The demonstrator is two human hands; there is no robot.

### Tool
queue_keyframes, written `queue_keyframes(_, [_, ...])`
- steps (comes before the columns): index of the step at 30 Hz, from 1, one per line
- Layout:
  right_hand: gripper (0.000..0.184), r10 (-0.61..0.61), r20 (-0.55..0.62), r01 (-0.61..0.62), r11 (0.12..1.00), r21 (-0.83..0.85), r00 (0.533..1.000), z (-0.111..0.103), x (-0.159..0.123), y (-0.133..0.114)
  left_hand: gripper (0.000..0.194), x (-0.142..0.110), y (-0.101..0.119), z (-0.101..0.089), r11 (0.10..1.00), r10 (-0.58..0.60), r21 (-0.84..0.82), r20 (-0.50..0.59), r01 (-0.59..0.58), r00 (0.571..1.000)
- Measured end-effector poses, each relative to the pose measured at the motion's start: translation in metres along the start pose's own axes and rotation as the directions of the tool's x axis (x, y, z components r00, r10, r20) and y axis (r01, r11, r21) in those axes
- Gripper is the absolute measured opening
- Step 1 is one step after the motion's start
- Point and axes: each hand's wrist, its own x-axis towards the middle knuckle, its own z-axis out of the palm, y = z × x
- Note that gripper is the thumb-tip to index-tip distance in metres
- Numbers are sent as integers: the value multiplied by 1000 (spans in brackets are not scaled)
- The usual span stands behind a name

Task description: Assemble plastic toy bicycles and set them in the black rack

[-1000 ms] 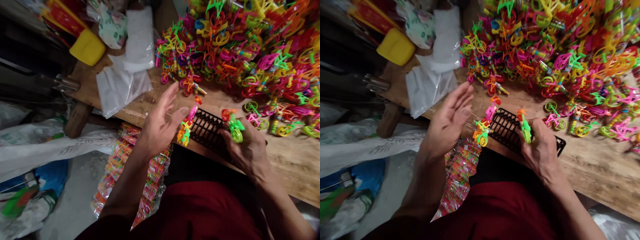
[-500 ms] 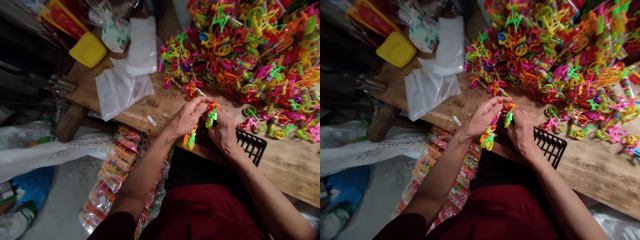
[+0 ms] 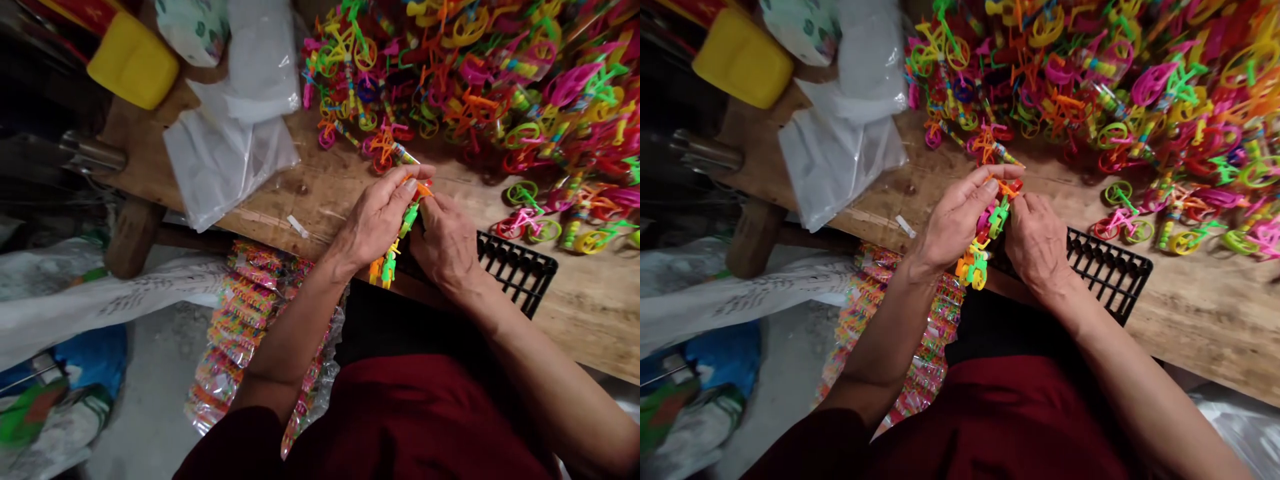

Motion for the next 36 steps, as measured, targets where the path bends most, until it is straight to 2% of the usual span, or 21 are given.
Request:
queue_keyframes(5, [27,16,-11,-17,997,-75,1000,6,-2,-6,33,1,-8,-4,998,60,-21,62,-59,996])
queue_keyframes(8, [31,0,-54,-4,997,-74,999,13,1,-7,37,4,-12,-3,998,60,-12,83,-59,995])
queue_keyframes(11, [32,-24,-28,21,997,-79,999,10,0,-6,40,8,-11,-1,999,42,27,78,-44,996])
queue_keyframes(13, [27,-63,-26,62,996,-58,998,-2,-8,-2,40,8,-10,0,999,29,37,64,-32,998])
queue_keyframes(16, [25,-123,-131,118,992,-42,984,-34,-33,20,38,6,-8,-1,999,10,40,61,-13,998])
queue_keyframes(18, [24,-62,-222,49,997,-63,973,-58,-47,45,36,3,-8,-3,999,-2,41,58,0,998])
queue_keyframes(20, [22,50,-270,-84,990,-114,962,-78,-53,73,35,0,-8,-4,999,-6,40,46,4,999])
queue_keyframes(22, [23,98,-264,-155,966,-206,959,-91,-50,96,35,-3,-7,-4,999,-6,45,20,5,1000])
queue_keyframes(24, [25,95,-236,-165,942,-294,967,-98,-45,112,36,-6,-5,-5,998,-23,56,-4,23,1000])
queue_keyframes(28, [26,44,-133,-89,929,-359,990,-97,-41,123,39,-14,-2,-6,993,-65,92,-29,67,997])
queue_keyframes(32, [27,90,-58,-105,914,-392,994,-83,-38,116,41,-18,-2,-6,993,-67,89,-41,71,997])
queue_keyframes(36, [29,52,-68,-65,975,-212,996,-77,-39,105,44,-19,-3,-7,990,-88,107,-51,93,995])
